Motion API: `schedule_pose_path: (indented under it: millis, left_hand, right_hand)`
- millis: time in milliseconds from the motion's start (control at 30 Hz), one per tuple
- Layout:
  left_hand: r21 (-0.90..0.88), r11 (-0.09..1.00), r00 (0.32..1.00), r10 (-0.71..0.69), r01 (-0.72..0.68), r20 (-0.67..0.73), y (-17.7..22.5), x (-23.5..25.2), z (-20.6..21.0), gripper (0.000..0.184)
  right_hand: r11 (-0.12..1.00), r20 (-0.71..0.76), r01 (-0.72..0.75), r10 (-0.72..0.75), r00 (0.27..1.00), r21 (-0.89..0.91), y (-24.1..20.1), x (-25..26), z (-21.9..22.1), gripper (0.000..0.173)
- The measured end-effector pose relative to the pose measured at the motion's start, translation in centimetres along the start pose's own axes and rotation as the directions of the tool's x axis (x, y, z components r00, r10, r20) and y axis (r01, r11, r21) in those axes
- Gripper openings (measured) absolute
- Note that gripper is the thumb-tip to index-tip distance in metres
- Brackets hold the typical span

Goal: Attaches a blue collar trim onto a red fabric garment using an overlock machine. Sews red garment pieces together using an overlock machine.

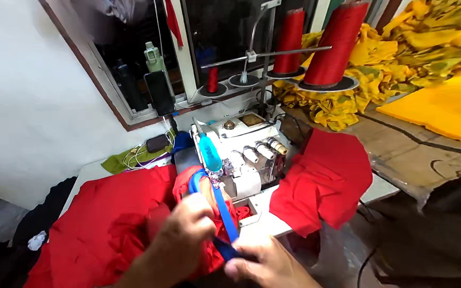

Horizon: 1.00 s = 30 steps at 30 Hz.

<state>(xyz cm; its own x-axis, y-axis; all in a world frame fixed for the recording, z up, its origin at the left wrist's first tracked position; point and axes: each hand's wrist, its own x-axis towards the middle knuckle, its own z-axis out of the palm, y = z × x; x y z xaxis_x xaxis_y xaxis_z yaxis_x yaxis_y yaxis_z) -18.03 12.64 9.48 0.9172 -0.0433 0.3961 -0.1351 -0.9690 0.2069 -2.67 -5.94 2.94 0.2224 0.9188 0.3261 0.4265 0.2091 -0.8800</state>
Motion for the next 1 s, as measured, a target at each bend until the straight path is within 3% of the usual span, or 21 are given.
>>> schedule_pose_path:
  millis: [67,233,400,567,700,767,900,1000]
  left_hand:
    - [-0.178,0.982,0.997,0.071,-0.066,0.026,1.0,-1.8,3.0,0.022]
    - [-0.286,0.958,0.995,0.014,0.016,0.102,1.2,-2.1,3.7,0.021]
    - [-0.283,0.958,0.989,0.012,0.032,0.15,1.2,-2.1,2.8,0.023]
    - [-0.231,0.966,0.988,-0.086,0.114,0.126,1.6,-2.7,2.1,0.016]
    - [-0.161,0.98,0.991,-0.108,0.12,0.083,2.6,-3.6,0.1,0.02]
    - [-0.222,0.972,0.994,-0.056,0.077,0.098,3.6,-3.7,-1.9,0.025]
    - [-0.456,0.888,0.997,-0.034,0.06,0.064,6.3,-1.9,-6.1,0.023]
    - [-0.608,0.794,0.999,-0.035,0.02,-0.014,7.5,-0.3,-4.4,0.024]
  right_hand:
    - [0.999,-0.018,-0.053,0.053,0.998,-0.002,0.4,-3.3,0.6,0.022]
    - [0.985,-0.243,-0.13,0.1,0.965,-0.11,1.5,-5.7,1.6,0.027]
    - [0.968,-0.352,-0.079,-0.01,0.936,-0.238,1.4,-5.8,2.4,0.023]
    - [0.943,-0.312,0.04,-0.149,0.938,-0.33,0.6,-5.6,2.6,0.026]
    - [0.939,-0.262,0.154,-0.238,0.935,-0.306,-0.6,-4.7,2.4,0.02]
    - [0.954,-0.344,0.169,-0.25,0.905,-0.248,-0.7,-3.3,3.0,0.016]
    - [0.959,-0.556,-0.021,-0.146,0.819,-0.283,1.8,2.5,5.4,0.02]
    - [0.993,-0.336,-0.027,-0.012,0.942,-0.111,4.1,3.4,7.2,0.031]
